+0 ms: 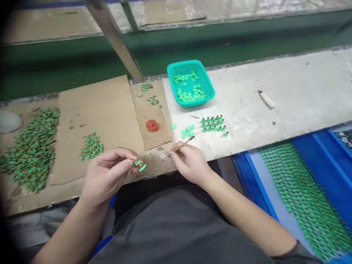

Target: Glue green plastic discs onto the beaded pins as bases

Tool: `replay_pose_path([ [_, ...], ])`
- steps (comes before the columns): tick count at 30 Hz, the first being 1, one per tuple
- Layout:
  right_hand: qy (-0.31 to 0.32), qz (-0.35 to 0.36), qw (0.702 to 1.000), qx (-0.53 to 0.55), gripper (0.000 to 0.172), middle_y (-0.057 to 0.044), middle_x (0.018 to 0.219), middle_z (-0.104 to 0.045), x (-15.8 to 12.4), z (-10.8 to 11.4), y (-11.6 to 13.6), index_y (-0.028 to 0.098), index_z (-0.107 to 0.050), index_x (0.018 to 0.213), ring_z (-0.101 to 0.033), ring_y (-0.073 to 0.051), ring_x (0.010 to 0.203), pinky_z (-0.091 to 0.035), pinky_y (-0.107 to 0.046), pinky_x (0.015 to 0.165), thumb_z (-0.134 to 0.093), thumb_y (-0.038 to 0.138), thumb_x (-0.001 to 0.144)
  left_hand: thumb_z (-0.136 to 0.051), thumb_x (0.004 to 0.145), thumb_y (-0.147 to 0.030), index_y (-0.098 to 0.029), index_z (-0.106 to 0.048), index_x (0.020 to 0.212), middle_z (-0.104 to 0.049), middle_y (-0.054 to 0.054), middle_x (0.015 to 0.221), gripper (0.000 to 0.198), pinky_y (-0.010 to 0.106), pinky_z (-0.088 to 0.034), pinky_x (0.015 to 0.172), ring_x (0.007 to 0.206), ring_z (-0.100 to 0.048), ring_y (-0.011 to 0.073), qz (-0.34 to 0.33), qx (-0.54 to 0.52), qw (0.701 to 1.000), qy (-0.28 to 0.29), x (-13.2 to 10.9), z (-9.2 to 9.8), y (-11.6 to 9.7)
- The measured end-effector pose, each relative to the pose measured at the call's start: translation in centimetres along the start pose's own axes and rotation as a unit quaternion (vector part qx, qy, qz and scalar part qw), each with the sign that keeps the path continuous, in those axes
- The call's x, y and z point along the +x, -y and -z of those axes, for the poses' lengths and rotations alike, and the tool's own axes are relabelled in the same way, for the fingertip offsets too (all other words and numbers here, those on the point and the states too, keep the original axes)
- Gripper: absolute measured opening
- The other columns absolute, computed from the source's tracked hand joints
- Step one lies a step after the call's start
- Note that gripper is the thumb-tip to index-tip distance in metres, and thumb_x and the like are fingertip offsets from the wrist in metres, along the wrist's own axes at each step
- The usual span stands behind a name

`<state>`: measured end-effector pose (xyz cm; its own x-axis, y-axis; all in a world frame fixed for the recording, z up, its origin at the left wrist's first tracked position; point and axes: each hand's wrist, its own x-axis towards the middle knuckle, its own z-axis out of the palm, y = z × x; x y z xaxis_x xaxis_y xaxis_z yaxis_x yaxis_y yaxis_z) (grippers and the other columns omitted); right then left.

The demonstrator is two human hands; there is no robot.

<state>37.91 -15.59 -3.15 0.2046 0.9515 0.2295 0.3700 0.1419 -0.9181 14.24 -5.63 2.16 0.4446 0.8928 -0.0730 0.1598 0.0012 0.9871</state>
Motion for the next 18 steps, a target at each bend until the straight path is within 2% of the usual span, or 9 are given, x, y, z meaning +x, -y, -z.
replay_pose_path([
  [4,-0.013,-0.005,1.000,-0.004,0.016,-0.007,0.097,-0.086,-0.2,-0.4,0.2,0.024,-0.077,0.099,-0.086,-0.022,0.085,-0.072,-0.033,0.082,-0.068,0.030,0.111,-0.098,0.080,-0.061,-0.023,-0.077,0.074,-0.074,0.006,0.063,0.043,0.031,-0.056,0.045,0.047,-0.063,0.0166,0.024,-0.075,0.996,0.051,-0.3,0.1,-2.2],
  [7,-0.015,0.000,1.000,-0.007,0.015,-0.007,0.096,-0.086,-0.1,-0.6,0.3,0.024,-0.077,0.099,-0.086,-0.022,0.084,-0.073,-0.032,0.080,-0.069,0.030,0.110,-0.100,0.079,-0.062,-0.024,-0.078,0.072,-0.071,0.005,0.060,0.045,0.029,-0.053,0.042,0.044,-0.060,0.0154,0.030,-0.110,0.990,0.080,-0.3,0.2,-3.2],
  [11,-0.019,0.004,1.000,-0.019,0.014,-0.006,0.094,-0.086,-0.1,-0.7,0.5,0.025,-0.078,0.099,-0.086,-0.022,0.083,-0.074,-0.033,0.079,-0.069,0.029,0.110,-0.101,0.079,-0.060,-0.024,-0.079,0.073,-0.072,0.006,0.061,0.042,0.028,-0.052,0.042,0.045,-0.061,0.0156,0.031,-0.133,0.986,0.101,-0.2,0.5,-3.5],
  [18,-0.012,0.013,1.000,-0.020,0.014,-0.007,0.094,-0.085,0.1,-0.7,0.4,0.024,-0.077,0.100,-0.086,-0.022,0.083,-0.072,-0.032,0.078,-0.068,0.027,0.111,-0.101,0.078,-0.058,-0.023,-0.080,0.073,-0.072,0.006,0.061,0.041,0.027,-0.053,0.044,0.046,-0.061,0.0151,0.038,-0.134,0.984,0.106,0.1,0.6,-3.7],
])
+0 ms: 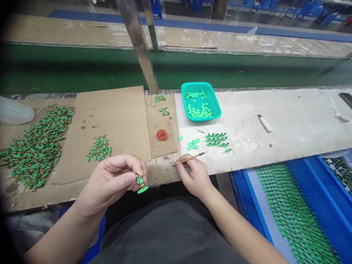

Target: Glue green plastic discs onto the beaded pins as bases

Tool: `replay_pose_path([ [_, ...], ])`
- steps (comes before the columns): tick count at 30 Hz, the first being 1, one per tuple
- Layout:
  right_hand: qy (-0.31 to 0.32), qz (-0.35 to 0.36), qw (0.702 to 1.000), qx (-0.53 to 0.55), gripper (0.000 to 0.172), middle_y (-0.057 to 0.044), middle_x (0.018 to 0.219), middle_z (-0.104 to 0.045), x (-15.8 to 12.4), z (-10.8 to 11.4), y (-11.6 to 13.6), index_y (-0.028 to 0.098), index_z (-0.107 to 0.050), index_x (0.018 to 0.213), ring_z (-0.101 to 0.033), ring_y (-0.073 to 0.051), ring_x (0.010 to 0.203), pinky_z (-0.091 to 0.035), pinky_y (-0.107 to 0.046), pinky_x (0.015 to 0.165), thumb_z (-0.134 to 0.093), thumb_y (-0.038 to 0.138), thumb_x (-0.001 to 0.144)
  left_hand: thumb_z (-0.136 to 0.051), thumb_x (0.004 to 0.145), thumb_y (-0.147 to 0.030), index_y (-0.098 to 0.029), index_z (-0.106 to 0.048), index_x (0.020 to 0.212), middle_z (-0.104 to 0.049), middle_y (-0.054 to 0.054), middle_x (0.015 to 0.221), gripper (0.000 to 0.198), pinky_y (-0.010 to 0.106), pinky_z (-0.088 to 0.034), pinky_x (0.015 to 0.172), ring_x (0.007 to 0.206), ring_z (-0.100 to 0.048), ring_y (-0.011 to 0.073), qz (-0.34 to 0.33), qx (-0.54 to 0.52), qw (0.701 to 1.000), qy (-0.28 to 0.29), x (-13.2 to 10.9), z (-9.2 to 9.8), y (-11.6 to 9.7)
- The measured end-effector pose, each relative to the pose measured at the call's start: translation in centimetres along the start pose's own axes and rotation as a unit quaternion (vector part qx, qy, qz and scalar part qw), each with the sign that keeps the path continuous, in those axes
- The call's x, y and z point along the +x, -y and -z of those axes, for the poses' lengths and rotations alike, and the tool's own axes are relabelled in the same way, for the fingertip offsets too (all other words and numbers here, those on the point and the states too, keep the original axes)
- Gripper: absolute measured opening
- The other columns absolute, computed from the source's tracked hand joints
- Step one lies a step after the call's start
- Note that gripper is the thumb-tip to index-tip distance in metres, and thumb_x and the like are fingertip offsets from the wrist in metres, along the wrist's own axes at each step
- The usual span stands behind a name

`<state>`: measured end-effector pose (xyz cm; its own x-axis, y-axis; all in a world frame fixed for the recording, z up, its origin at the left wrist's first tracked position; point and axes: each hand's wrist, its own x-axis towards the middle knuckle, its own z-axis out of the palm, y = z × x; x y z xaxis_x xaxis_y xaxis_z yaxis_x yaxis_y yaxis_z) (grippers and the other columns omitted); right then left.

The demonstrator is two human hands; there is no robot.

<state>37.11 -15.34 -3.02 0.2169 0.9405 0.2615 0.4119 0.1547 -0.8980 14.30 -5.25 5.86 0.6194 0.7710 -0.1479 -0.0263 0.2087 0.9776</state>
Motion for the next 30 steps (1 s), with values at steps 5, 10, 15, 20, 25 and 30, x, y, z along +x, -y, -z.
replay_pose_path([
  [5,-0.021,0.035,0.999,-0.016,0.013,-0.007,0.093,-0.086,-0.2,-0.1,-0.1,0.023,-0.078,0.098,-0.085,-0.022,0.086,-0.070,-0.032,0.085,-0.070,0.026,0.109,-0.095,0.083,-0.056,-0.025,-0.082,0.079,-0.078,0.004,0.069,0.035,0.026,-0.061,0.055,0.056,-0.071,0.0173,-0.033,0.145,0.987,-0.063,0.3,0.5,1.8],
  [10,-0.087,0.053,0.993,-0.059,0.013,-0.006,0.092,-0.087,-2.9,2.5,0.1,0.023,-0.079,0.099,-0.085,-0.020,0.084,-0.069,-0.028,0.083,-0.070,0.025,0.109,-0.084,0.092,-0.056,-0.031,-0.088,0.092,-0.086,-0.001,0.088,0.026,0.023,-0.063,0.073,0.074,-0.077,0.0163,-0.137,0.318,0.934,-0.092,3.2,-1.0,5.6],
  [15,-0.157,0.017,0.983,-0.098,0.012,-0.004,0.090,-0.086,-7.1,6.8,0.4,0.023,-0.078,0.100,-0.083,-0.019,0.080,-0.067,-0.028,0.080,-0.069,0.021,0.108,-0.070,0.099,-0.056,-0.030,-0.088,0.093,-0.089,0.002,0.098,0.032,0.028,-0.062,0.076,0.084,-0.080,0.0193,-0.190,0.357,0.914,0.004,8.2,-8.6,6.7],
  [20,-0.200,-0.013,0.974,-0.108,0.014,-0.004,0.089,-0.084,-9.7,9.8,-0.1,0.023,-0.078,0.100,-0.082,-0.019,0.078,-0.065,-0.029,0.078,-0.068,0.019,0.108,-0.064,0.102,-0.051,-0.029,-0.090,0.102,-0.088,0.004,0.101,0.034,0.034,-0.061,0.087,0.086,-0.076,0.0216,-0.195,0.425,0.884,0.016,12.4,-15.8,7.2],
  [25,-0.222,-0.028,0.969,-0.103,0.015,-0.003,0.089,-0.084,-10.6,12.0,-1.3,0.024,-0.077,0.098,-0.082,-0.019,0.080,-0.066,-0.030,0.079,-0.067,0.022,0.109,-0.061,0.104,-0.047,-0.029,-0.090,0.106,-0.089,0.005,0.105,0.034,0.036,-0.059,0.089,0.095,-0.079,0.0251,-0.186,0.480,0.857,-0.010,13.9,-18.4,7.9],
  [30,-0.248,-0.044,0.963,-0.098,0.014,-0.004,0.092,-0.085,-9.3,14.2,-3.3,0.024,-0.076,0.100,-0.081,-0.020,0.081,-0.066,-0.031,0.081,-0.066,0.025,0.110,-0.063,0.102,-0.048,-0.031,-0.091,0.106,-0.090,0.004,0.108,0.033,0.037,-0.062,0.092,0.098,-0.082,0.0261,-0.182,0.493,0.850,-0.028,14.2,-18.9,8.1],
])
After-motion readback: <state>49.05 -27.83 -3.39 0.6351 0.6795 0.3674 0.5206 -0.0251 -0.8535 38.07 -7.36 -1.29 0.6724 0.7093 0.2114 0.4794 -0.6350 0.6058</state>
